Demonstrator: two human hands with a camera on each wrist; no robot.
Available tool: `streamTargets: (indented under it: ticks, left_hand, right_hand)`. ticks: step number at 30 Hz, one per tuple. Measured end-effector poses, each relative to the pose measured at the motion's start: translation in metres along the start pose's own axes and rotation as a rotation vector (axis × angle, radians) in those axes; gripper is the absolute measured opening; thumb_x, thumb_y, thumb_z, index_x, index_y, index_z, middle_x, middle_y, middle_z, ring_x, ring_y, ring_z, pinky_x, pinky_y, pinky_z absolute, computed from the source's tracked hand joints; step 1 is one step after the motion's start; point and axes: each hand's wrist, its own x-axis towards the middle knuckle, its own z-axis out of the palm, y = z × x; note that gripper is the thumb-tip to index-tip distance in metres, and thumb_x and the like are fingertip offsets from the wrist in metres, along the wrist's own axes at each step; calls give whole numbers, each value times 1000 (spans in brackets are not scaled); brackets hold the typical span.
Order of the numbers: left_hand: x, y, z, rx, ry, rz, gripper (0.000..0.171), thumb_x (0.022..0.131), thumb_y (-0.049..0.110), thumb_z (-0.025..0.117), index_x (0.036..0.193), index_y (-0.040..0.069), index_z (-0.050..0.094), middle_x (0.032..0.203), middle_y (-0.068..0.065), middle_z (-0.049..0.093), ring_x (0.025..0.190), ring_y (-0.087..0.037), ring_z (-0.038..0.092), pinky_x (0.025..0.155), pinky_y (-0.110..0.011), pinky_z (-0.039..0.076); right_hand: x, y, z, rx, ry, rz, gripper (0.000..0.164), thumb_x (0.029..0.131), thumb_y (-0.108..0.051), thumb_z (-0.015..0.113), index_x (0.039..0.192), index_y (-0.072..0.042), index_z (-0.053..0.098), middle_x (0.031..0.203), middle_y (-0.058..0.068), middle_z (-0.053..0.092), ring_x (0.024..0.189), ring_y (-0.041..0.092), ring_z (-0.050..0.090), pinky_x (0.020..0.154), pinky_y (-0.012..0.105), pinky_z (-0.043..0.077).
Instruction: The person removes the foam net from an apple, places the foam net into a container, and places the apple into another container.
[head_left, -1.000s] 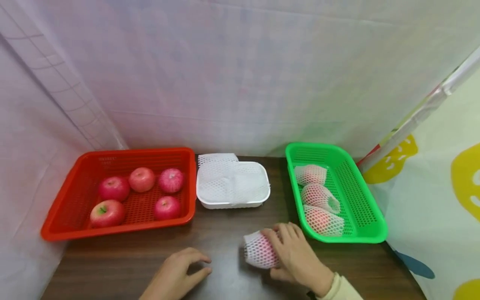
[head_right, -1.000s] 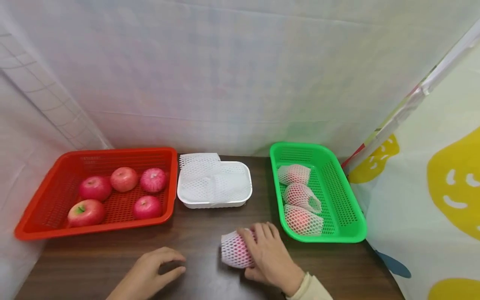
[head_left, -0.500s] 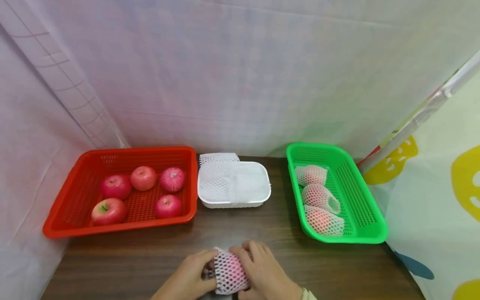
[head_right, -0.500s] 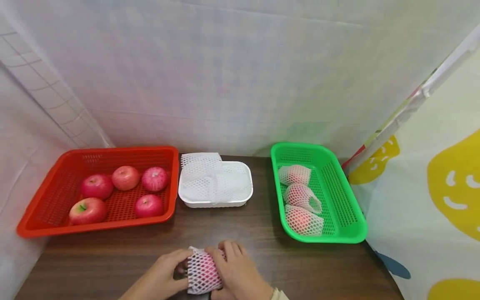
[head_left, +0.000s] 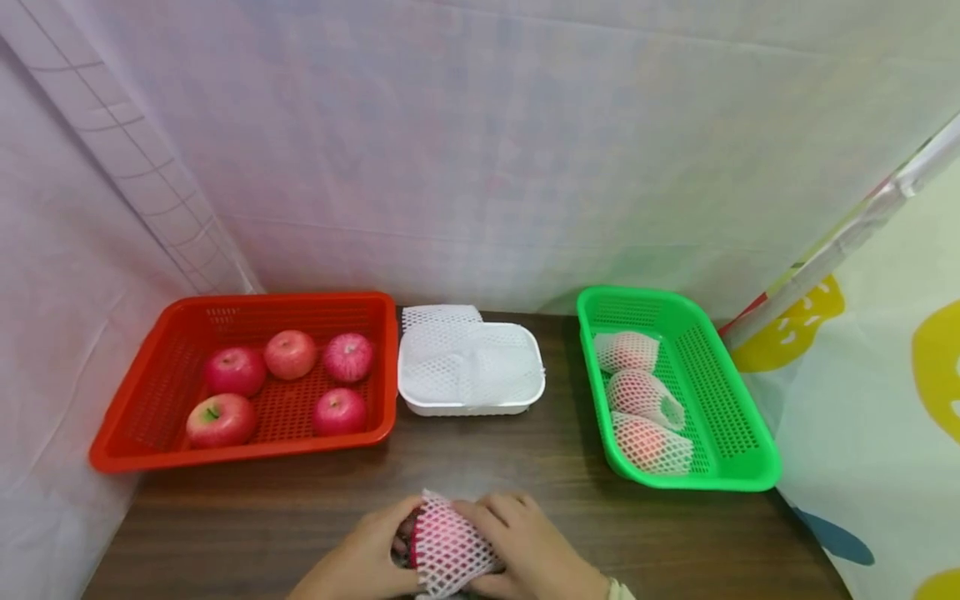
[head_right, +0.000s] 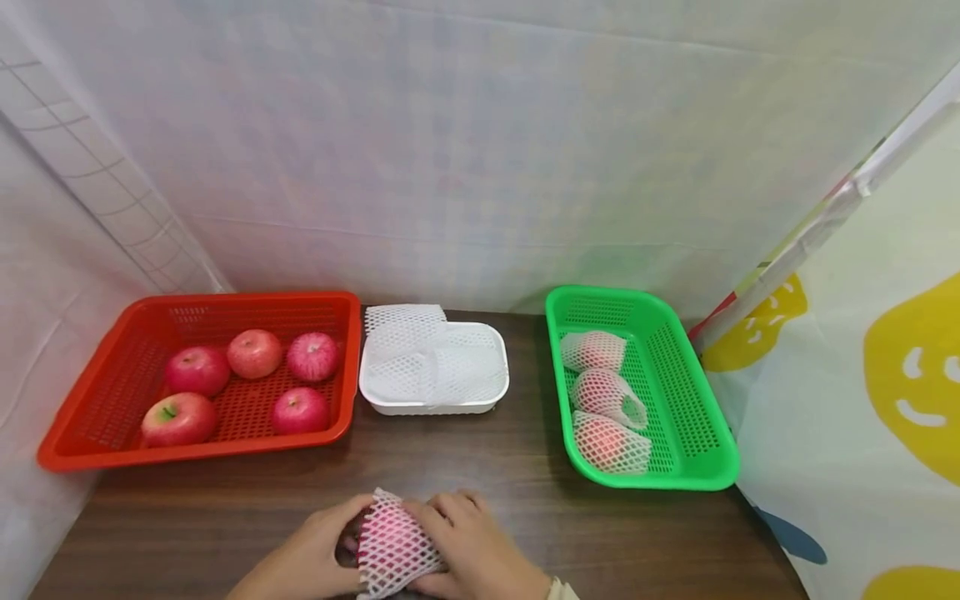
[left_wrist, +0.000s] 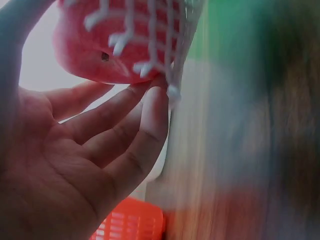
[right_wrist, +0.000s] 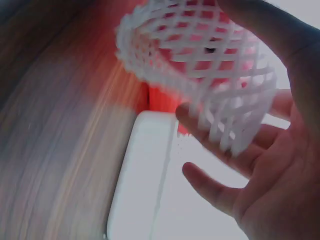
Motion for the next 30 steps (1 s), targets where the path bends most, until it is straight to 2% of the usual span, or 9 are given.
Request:
streamTargets:
  ticks: [2, 5, 9, 14, 18, 20, 23, 27, 30]
  left_hand:
    - [-3, 1, -5, -7, 10, -30, 72, 76, 22, 85, 137, 4, 51, 106, 4, 62, 91, -9, 60, 77, -29, 55]
    - [-7, 3, -12, 24, 39, -107, 74, 78, 39, 85, 137, 10, 52, 105, 5, 62, 90, -10, 60, 76, -28, 55]
    - [-12, 4, -19, 87, 82, -172, 75, 76, 53, 84, 135, 16, 54, 102, 7, 62, 91, -12, 58, 73, -30, 54]
    - [-17, 3, -23, 106, 90, -175, 75, 76, 53, 83, 134, 15, 54, 100, 8, 62, 89, -12, 57, 73, -30, 54]
    - [-19, 3, -24, 96, 81, -180, 74, 77, 51, 83, 134, 13, 54, 100, 8, 62, 89, -13, 57, 72, -30, 54]
    - [-21, 3, -23, 94, 87, -175, 73, 77, 51, 83, 133, 13, 55, 99, 8, 62, 88, -12, 57, 72, -30, 54]
    - [-23, 3, -23, 99, 98, -172, 73, 77, 51, 83, 133, 14, 55, 98, 9, 62, 88, -11, 57, 71, -29, 53]
    - [-26, 2, -22, 101, 109, -174, 73, 77, 52, 83, 133, 15, 55, 98, 10, 62, 87, -9, 57, 71, -29, 53]
    - [-29, 1, -22, 97, 117, -179, 74, 76, 52, 83, 133, 15, 55, 98, 9, 62, 87, -9, 57, 71, -29, 53]
  right_hand:
    - [-2, 5, -1, -14, 29, -22, 61, 84, -42, 79, 135, -16, 58, 110, -7, 63, 103, 10, 58, 94, 41, 47]
    - [-4, 15, -6, -55, 96, -42, 40, 78, -30, 82, 113, -17, 68, 102, -8, 66, 96, 10, 61, 93, 42, 47]
    - [5, 38, -33, -141, 202, -32, 38, 66, -22, 84, 100, -14, 69, 95, -4, 65, 90, 15, 61, 89, 44, 48]
    - [44, 75, -87, -218, 332, 3, 40, 65, -9, 85, 101, -7, 67, 94, 4, 65, 87, 26, 62, 85, 49, 48]
    - [86, 110, -104, -282, 405, 35, 37, 70, -4, 85, 102, -5, 66, 94, 9, 64, 86, 32, 62, 78, 51, 49]
    - [104, 127, -96, -310, 418, 63, 37, 73, -5, 85, 103, -5, 65, 95, 10, 63, 86, 33, 62, 74, 52, 49]
    - [121, 149, -67, -335, 379, 112, 38, 76, -7, 86, 106, -6, 62, 95, 12, 61, 84, 34, 60, 69, 51, 48]
    - [126, 165, -24, -329, 210, 164, 34, 80, -14, 83, 107, -4, 64, 94, 13, 62, 84, 35, 61, 68, 51, 50]
    - [123, 166, -3, -274, 52, 204, 33, 83, -19, 75, 111, -3, 66, 98, 13, 66, 89, 35, 64, 72, 51, 52]
